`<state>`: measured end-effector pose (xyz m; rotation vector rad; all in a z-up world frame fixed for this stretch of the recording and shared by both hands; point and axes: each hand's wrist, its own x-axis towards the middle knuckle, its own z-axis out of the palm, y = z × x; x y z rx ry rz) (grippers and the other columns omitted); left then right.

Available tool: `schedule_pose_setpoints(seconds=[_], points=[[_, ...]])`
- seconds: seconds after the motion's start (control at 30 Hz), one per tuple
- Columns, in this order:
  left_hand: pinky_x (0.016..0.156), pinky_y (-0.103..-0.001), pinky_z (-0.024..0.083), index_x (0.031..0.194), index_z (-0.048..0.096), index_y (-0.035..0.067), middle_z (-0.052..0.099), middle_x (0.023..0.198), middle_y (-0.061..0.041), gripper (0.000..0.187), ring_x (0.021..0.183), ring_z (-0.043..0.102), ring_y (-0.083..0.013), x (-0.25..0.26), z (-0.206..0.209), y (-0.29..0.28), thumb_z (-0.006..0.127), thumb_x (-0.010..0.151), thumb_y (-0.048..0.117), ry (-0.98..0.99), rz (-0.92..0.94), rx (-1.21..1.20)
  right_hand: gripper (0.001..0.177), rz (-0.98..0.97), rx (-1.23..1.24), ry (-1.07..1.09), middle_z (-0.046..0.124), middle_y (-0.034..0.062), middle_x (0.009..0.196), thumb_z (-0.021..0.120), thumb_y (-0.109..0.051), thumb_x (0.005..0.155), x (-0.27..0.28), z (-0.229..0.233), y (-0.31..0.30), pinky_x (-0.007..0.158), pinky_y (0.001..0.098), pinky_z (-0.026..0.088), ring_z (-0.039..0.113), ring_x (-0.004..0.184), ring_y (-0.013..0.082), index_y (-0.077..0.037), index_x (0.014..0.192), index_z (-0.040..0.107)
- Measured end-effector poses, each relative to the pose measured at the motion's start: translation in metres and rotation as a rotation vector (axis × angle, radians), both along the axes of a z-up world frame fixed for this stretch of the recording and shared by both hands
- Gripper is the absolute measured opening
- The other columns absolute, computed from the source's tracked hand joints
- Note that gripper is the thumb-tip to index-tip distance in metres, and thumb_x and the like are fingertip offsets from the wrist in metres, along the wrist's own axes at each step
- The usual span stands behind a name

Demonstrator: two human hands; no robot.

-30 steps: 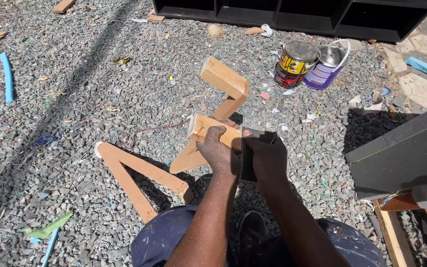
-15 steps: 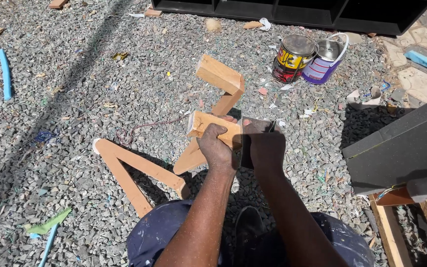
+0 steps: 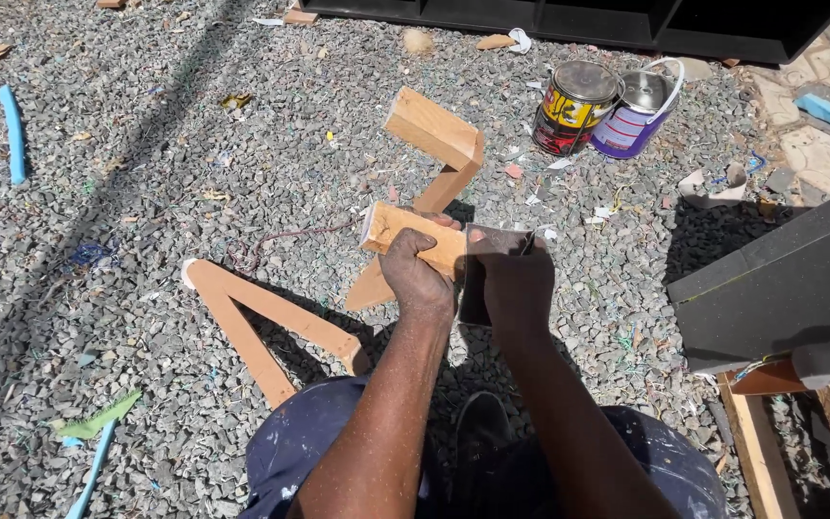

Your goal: The person sits on a gravel surface and sands a light brown wooden piece using a sanding block. They hold the wood with one hand and rub the sanding block along the edges and surfaces, turning the piece to access different sides.

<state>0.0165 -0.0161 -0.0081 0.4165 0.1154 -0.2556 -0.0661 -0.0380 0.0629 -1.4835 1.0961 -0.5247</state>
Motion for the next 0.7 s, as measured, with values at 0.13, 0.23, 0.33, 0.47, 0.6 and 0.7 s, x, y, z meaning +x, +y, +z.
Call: schedule_pose_setpoints(seconds=[0.13,0.23,0.33,0.47,0.6,0.7], points=[[0.065,-0.043,0.065,0.108,0.057,0.002,0.065,0.071,-0.022,0.049,0.069,0.072,-0.0357,-0.003,-0.024,0.003,0.054,0.059,0.000,0.005,0.027,0.076,0.060,-0.017,0.003,0.024,0.054,0.0152,0.111,0.076,-0.040,0.092,-0.020,-0.005,0.006,0.093,0.0483,0.046,0.057,0.108,0.0289,-0.005,0.133,0.050],[0.067,-0.039,0.063,0.102,0.058,0.002,0.066,0.072,-0.020,0.043,0.071,0.071,-0.0320,0.000,0.001,-0.003,0.054,0.059,-0.001,0.020,0.036,0.013,0.049,-0.008,-0.049,0.069,0.060,0.0112,0.100,0.078,-0.045,0.090,-0.016,-0.017,-0.014,0.084,0.0471,0.054,0.065,0.100,0.0278,-0.012,0.120,0.059],[0.066,-0.039,0.063,0.098,0.061,0.002,0.066,0.073,-0.017,0.042,0.073,0.071,-0.0303,-0.013,0.013,0.005,0.053,0.057,-0.002,-0.048,-0.016,0.017,0.037,0.214,-1.579,0.370,0.062,0.0009,0.047,0.067,-0.036,0.105,-0.008,-0.046,-0.039,0.106,0.0309,0.045,0.076,0.060,0.0219,-0.020,0.071,0.071],[0.066,-0.040,0.063,0.100,0.060,0.002,0.066,0.073,-0.021,0.045,0.074,0.071,-0.0318,-0.001,-0.002,0.005,0.053,0.056,-0.003,-0.078,0.060,0.063,0.052,0.006,-0.076,0.056,0.063,0.0123,0.097,0.080,-0.047,0.088,-0.028,0.000,0.013,0.083,0.0505,0.053,0.065,0.096,0.0283,-0.010,0.118,0.058],[0.062,-0.041,0.063,0.099,0.058,0.000,0.063,0.072,-0.020,0.043,0.071,0.069,-0.0317,-0.005,-0.006,0.002,0.050,0.057,-0.006,-0.088,-0.018,0.025,0.047,-0.088,-0.062,0.025,0.059,0.0126,0.099,0.084,-0.033,0.089,-0.010,0.035,0.015,0.086,0.0445,0.052,0.064,0.094,0.0257,-0.005,0.113,0.054],[0.059,-0.040,0.063,0.099,0.056,0.004,0.064,0.071,-0.019,0.040,0.073,0.070,-0.0299,-0.013,0.026,0.018,0.052,0.059,-0.002,-0.094,0.020,0.030,0.053,-0.063,-0.010,0.038,0.061,0.0111,0.098,0.083,-0.045,0.086,-0.025,0.005,0.018,0.081,0.0459,0.054,0.065,0.094,0.0247,-0.008,0.114,0.057]])
